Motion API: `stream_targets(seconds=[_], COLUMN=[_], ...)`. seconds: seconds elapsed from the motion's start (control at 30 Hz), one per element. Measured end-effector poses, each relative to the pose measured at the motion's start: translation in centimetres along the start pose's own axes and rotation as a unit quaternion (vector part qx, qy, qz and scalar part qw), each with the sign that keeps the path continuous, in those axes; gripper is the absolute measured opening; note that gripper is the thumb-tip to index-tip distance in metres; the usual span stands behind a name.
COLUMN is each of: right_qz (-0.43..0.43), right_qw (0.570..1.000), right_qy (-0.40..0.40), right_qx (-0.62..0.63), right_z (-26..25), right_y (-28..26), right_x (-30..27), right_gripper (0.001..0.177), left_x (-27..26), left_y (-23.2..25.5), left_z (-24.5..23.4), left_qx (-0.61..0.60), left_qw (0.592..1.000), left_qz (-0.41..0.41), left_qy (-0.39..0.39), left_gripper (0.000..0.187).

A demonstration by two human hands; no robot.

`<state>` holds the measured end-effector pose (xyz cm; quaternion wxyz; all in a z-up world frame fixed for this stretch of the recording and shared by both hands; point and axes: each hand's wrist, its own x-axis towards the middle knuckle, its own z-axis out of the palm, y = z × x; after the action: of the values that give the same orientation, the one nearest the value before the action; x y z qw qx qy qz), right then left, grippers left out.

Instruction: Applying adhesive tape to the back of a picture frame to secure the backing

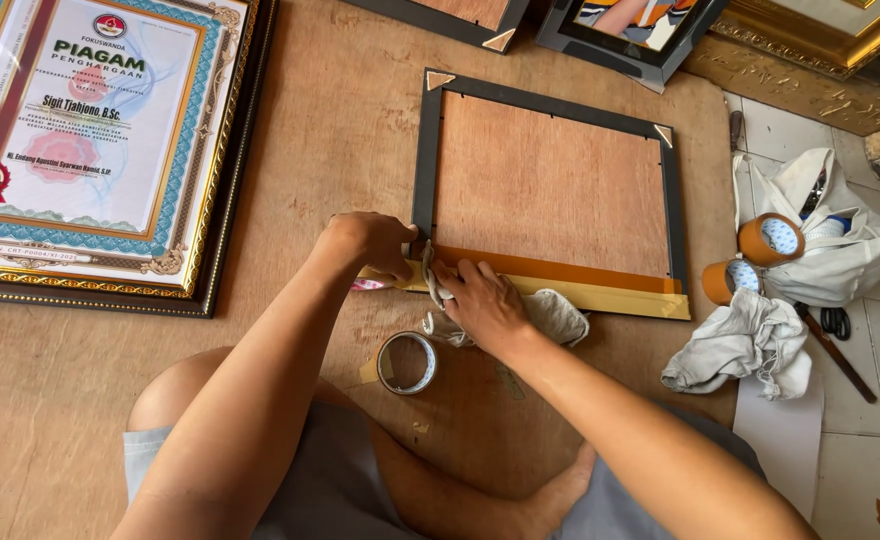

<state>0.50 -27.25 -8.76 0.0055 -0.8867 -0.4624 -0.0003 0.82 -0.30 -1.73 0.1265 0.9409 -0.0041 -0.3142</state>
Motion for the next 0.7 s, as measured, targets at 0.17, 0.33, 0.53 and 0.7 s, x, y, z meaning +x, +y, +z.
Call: stream_targets(seconds=[0.17,0.33,0.53,0.7], right_qz=[-0.027,-0.038,0.049,-0.023], right_qw=[0.998,0.998,0.998,0.999], right_qy=[0.043,0.031,-0.01,-0.026], right_qx=[-0.03,-0.05,-0.029,-0.04], right_z=[-0.7,0.6,0.8,-0.8], right_y=[-0.9,-3.2,-3.8,-3.1], right_x=[-1.6,-0.9,1.1,-1.3], right_gripper=[0.042,0.063,0.038,0.069], left_x=[-2.2,-1.2,-2.5,-1.5], left_y=[0.4,0.3,0.4,-0.1], left_z=[-1.5,-1.2,-1.5,-1.3], left_qx=[0.001,0.0,0.003,-0.001], left_qw=[1.0,1.0,1.0,1.0], left_qz=[0.005,-0.006,0.011,0.004], left_qy=[-0.02,-0.017,-0.026,-0.011], left_gripper=[0.09,0.085,0.083,0.075])
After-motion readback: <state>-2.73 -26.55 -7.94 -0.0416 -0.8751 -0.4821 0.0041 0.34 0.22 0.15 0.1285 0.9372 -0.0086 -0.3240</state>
